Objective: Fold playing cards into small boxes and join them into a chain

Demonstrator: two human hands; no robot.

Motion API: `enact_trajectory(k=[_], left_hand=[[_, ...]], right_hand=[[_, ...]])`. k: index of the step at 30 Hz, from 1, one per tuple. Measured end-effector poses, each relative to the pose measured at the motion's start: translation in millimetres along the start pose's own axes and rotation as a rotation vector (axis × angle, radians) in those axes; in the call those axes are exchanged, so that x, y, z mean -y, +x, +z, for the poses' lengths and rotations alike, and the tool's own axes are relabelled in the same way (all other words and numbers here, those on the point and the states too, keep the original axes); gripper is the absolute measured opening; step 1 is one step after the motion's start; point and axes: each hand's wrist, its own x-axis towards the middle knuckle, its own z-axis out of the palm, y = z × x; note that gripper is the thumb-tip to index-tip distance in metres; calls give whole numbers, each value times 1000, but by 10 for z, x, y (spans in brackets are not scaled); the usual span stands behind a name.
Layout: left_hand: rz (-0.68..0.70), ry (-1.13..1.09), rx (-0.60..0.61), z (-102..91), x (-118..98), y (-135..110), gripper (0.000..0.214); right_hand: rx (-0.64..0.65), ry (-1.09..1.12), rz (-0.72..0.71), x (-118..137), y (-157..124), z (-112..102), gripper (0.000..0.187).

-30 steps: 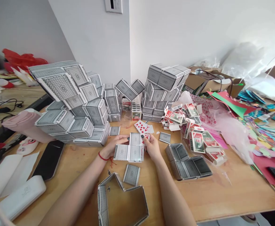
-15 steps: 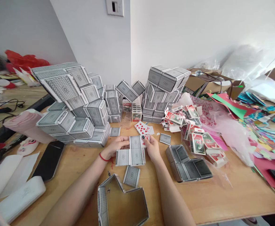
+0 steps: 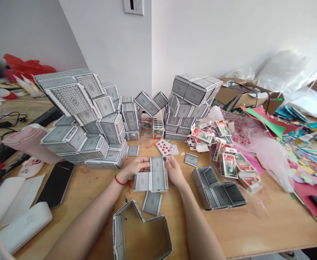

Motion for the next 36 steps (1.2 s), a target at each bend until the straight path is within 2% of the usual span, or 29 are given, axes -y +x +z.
enact_trajectory(k=[8, 18, 23, 30, 36], left_hand=[[-13, -60, 14, -35, -47, -61, 26], [-37, 34, -33, -9, -6, -39, 29], [-27, 65, -27, -8, -7, -43, 32], [-19, 93, -36, -8, -6, -42, 32], [-33, 127, -67, 36, -13, 5, 31]], right_hand=[[60, 126, 68, 55, -4, -16, 25], [112, -176, -89, -23, -3, -80, 29], [123, -222, -93, 9, -27, -68, 26], [52, -303, -25, 21, -62, -46, 8], [72, -140, -9, 33, -46, 9, 15]])
